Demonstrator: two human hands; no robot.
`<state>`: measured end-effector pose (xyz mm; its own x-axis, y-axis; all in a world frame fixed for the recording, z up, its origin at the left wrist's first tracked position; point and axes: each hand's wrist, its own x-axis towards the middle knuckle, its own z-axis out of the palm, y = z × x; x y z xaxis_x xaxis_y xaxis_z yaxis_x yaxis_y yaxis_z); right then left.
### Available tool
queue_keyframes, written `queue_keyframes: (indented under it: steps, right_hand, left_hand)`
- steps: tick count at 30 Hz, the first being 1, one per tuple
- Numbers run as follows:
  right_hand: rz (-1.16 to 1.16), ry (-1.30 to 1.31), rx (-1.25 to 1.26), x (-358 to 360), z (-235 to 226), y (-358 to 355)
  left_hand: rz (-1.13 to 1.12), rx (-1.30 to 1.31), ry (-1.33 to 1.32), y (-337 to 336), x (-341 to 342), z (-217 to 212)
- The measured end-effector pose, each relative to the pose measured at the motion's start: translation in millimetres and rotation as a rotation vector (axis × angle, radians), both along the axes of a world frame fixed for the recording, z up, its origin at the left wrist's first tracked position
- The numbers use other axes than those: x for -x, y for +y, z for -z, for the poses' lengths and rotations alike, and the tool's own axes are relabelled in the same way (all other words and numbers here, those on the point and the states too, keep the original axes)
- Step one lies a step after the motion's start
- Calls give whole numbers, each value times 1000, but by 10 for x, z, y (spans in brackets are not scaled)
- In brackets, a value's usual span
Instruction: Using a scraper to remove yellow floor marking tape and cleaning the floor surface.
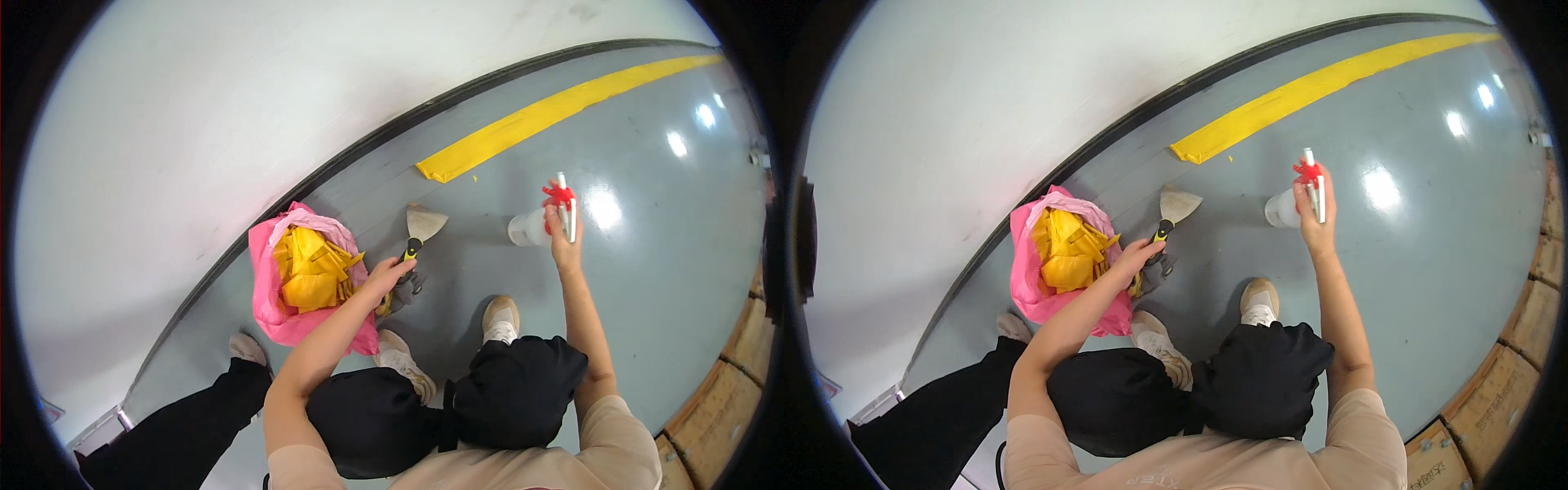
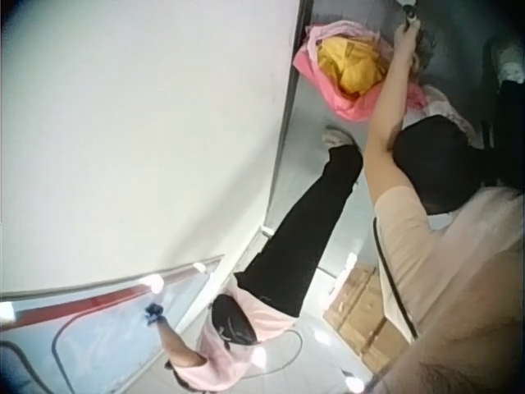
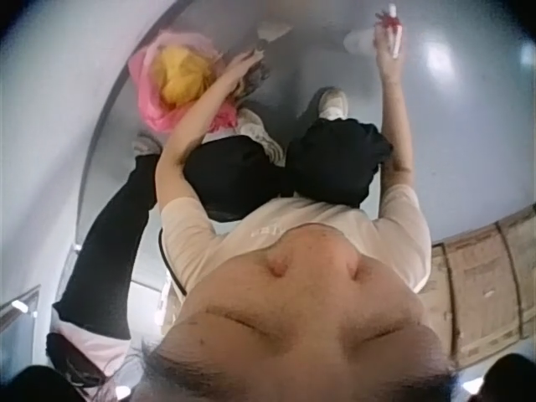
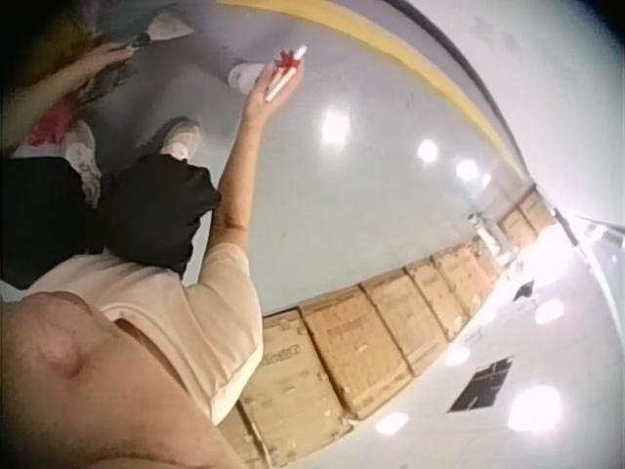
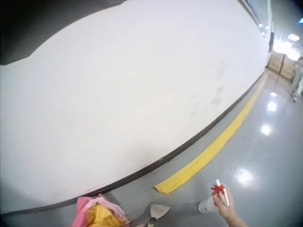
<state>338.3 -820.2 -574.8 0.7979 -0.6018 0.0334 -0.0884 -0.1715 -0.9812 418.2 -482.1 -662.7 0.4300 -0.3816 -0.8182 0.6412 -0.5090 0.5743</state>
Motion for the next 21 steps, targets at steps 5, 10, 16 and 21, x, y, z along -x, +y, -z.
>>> queue_keyframes:
  steps: [5, 10, 16, 21]
  right_hand:
    - [-149, 111, -119, 30, -72, 76]
    - [-174, 186, -121, -87, -105, 278]
    - [-208, 370, -126, -174, -86, 358]
    - [-224, 348, -184, -263, -54, 288]
  left_hand:
    - [-36, 35, 30, -21, 19, -31]
    - [-62, 32, 93, -22, 21, -33]
    - [-83, 45, 69, -9, 44, -25]
    - [-81, 53, 64, -12, 54, -2]
